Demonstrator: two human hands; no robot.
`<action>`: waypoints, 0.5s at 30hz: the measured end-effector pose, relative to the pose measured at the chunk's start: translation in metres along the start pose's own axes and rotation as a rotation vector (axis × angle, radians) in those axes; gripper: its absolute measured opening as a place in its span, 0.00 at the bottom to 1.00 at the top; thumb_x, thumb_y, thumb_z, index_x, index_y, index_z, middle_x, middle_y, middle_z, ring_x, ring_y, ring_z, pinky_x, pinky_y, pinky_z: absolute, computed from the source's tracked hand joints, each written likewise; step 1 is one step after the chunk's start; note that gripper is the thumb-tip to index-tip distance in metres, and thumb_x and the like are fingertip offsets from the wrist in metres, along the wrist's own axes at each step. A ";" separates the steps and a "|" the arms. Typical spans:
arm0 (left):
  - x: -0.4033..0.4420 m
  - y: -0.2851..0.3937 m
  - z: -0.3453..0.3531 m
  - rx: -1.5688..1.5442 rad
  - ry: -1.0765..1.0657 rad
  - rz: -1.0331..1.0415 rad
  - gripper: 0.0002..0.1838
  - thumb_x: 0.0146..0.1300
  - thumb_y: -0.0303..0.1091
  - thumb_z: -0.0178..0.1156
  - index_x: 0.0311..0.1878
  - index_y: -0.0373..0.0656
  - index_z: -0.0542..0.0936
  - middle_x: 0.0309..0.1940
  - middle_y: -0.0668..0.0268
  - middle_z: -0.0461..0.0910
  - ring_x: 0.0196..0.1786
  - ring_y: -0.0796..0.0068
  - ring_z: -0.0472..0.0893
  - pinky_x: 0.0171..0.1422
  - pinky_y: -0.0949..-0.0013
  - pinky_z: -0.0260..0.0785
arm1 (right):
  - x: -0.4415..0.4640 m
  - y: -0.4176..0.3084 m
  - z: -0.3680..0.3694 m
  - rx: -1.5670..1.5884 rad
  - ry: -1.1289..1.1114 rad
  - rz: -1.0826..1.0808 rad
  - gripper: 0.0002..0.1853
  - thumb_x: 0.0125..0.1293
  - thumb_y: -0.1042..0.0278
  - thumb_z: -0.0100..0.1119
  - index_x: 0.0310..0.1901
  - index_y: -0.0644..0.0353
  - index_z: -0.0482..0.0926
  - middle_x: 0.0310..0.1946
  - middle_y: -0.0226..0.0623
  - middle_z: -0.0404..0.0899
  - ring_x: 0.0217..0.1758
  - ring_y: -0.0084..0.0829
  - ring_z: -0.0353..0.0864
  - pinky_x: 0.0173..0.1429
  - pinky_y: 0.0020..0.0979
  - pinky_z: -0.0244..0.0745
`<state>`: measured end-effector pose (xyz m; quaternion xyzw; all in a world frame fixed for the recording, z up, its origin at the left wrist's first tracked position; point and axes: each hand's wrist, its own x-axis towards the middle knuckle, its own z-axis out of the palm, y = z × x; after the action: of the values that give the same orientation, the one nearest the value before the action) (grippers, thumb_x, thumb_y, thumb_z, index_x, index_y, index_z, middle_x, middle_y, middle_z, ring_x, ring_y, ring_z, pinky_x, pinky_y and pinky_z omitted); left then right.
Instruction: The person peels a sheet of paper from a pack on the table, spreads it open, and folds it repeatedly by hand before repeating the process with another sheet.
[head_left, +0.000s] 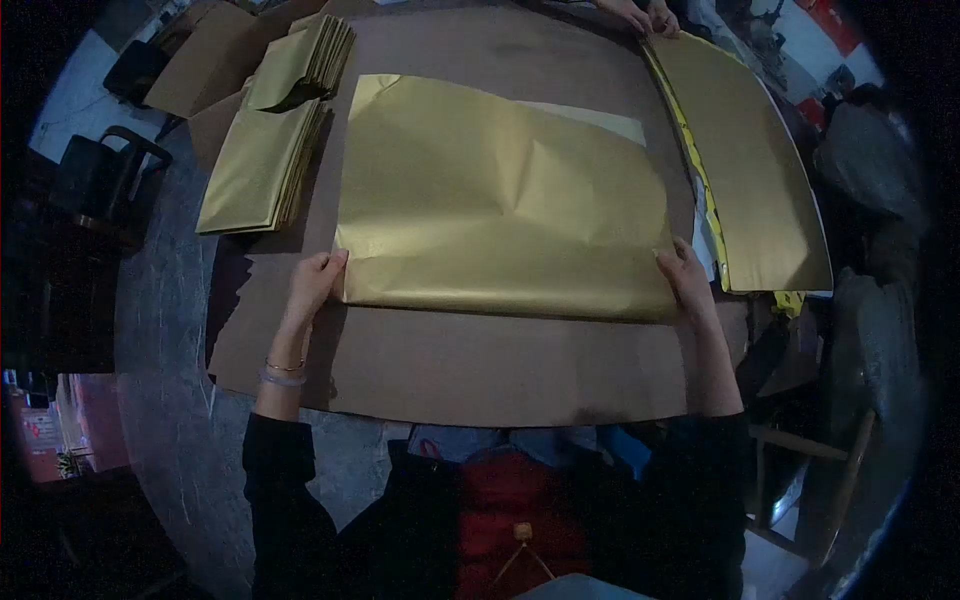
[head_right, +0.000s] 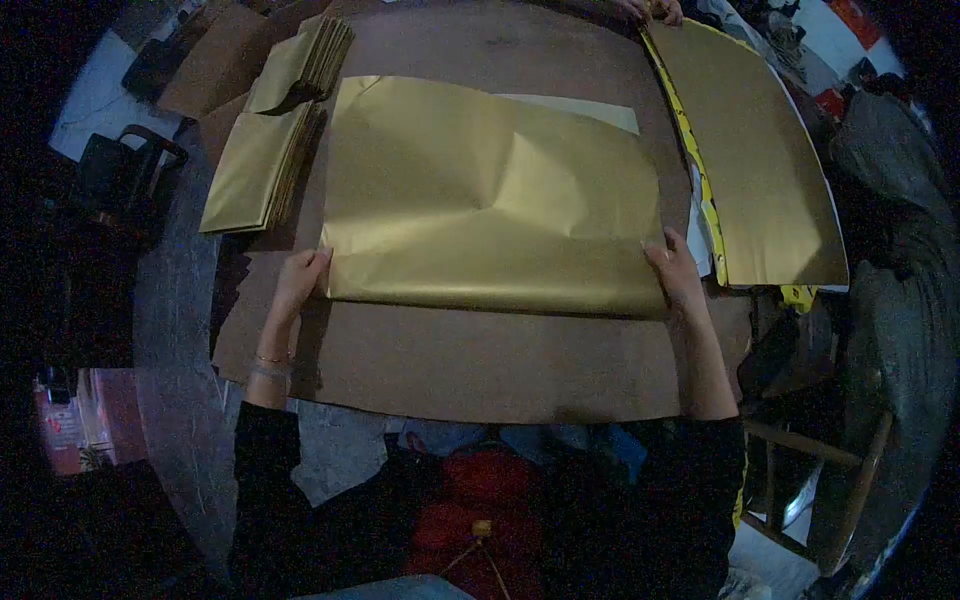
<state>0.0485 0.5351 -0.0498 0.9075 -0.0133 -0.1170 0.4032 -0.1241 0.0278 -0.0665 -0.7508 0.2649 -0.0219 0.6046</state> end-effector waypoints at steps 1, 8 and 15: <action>-0.001 -0.001 0.000 -0.001 0.000 0.003 0.23 0.65 0.47 0.56 0.25 0.35 0.76 0.15 0.72 0.70 0.22 0.83 0.66 0.25 0.70 0.59 | -0.015 -0.004 0.006 0.080 0.079 -0.017 0.36 0.64 0.62 0.59 0.67 0.67 0.55 0.49 0.44 0.76 0.48 0.28 0.77 0.52 0.30 0.72; 0.010 -0.028 0.011 0.109 0.093 0.120 0.23 0.68 0.44 0.53 0.23 0.34 0.71 0.12 0.64 0.68 0.18 0.78 0.68 0.24 0.69 0.60 | -0.056 -0.009 0.017 0.304 0.210 -0.110 0.30 0.66 0.70 0.55 0.67 0.63 0.58 0.48 0.40 0.76 0.50 0.25 0.75 0.54 0.27 0.69; 0.009 -0.038 0.018 0.349 0.233 0.166 0.23 0.67 0.45 0.54 0.27 0.31 0.73 0.16 0.55 0.71 0.18 0.71 0.70 0.26 0.65 0.62 | -0.029 0.022 0.023 -0.047 0.292 -0.091 0.13 0.64 0.68 0.56 0.47 0.65 0.79 0.42 0.38 0.79 0.45 0.26 0.76 0.52 0.27 0.69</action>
<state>0.0505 0.5460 -0.0913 0.9667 -0.0614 0.0261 0.2472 -0.1490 0.0577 -0.0848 -0.7647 0.3162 -0.1523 0.5404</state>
